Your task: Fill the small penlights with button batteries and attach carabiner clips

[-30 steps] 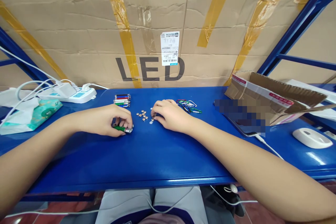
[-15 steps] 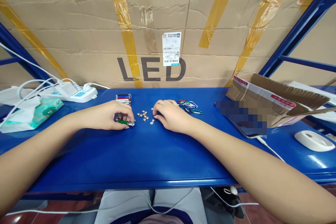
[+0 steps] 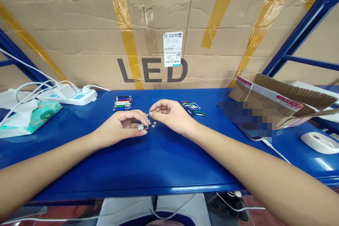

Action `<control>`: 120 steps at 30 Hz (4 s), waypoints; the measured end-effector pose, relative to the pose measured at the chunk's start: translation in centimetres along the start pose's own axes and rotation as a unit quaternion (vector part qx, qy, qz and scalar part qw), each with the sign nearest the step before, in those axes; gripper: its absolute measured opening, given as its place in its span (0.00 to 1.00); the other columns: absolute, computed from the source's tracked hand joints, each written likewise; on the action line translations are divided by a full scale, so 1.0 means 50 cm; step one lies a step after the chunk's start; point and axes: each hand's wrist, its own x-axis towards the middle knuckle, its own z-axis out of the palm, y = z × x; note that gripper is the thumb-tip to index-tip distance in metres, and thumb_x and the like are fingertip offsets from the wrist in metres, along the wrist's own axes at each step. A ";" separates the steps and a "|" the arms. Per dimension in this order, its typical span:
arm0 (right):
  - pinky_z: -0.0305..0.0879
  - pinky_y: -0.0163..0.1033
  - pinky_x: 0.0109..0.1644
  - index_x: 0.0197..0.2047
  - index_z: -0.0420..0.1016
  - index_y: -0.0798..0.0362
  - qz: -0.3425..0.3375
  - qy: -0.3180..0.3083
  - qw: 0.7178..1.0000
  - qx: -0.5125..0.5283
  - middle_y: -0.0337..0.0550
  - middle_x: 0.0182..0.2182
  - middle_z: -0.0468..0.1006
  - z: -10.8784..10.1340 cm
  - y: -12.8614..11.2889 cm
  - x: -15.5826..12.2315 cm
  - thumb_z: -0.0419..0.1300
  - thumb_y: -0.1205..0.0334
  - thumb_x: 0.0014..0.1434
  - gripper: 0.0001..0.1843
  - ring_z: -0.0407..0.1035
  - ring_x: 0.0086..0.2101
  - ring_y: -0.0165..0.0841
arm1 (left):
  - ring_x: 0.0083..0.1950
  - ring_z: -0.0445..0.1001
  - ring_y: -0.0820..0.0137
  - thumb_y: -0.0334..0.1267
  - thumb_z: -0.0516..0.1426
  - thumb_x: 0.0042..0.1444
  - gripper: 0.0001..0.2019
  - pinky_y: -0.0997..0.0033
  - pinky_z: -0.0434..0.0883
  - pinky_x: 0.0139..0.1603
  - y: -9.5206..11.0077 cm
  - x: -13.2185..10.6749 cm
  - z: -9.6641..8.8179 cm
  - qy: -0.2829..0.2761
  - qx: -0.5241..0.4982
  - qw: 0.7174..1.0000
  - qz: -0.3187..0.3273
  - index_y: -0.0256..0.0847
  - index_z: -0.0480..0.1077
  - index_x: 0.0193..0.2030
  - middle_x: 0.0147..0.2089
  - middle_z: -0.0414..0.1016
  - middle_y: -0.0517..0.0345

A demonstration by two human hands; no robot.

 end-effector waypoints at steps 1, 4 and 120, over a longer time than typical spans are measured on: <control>0.71 0.38 0.43 0.36 0.77 0.54 0.005 0.009 1.000 0.013 0.38 0.31 0.80 0.001 -0.001 0.000 0.69 0.60 0.51 0.10 0.74 0.33 0.29 | 0.49 0.77 0.67 0.35 0.68 0.52 0.09 0.62 0.75 0.56 -0.003 0.000 0.002 0.003 -0.002 1.000 -0.013 0.39 0.78 0.40 0.45 0.78 0.54; 0.72 0.38 0.43 0.36 0.78 0.54 0.005 0.025 0.999 0.033 0.38 0.31 0.80 0.000 -0.004 0.000 0.71 0.60 0.49 0.11 0.74 0.33 0.29 | 0.49 0.78 0.66 0.36 0.68 0.51 0.10 0.61 0.75 0.56 -0.011 0.001 0.004 0.015 -0.005 0.999 -0.036 0.38 0.78 0.40 0.45 0.80 0.53; 0.63 0.44 0.51 0.43 0.79 0.49 -0.347 -0.013 0.867 -0.357 0.41 0.39 0.80 -0.007 -0.030 -0.034 0.65 0.63 0.62 0.06 0.75 0.42 0.34 | 0.40 0.77 0.69 0.41 0.67 0.53 0.09 0.74 0.78 0.37 -0.008 0.000 0.010 0.130 0.177 0.974 0.046 0.38 0.77 0.37 0.39 0.77 0.54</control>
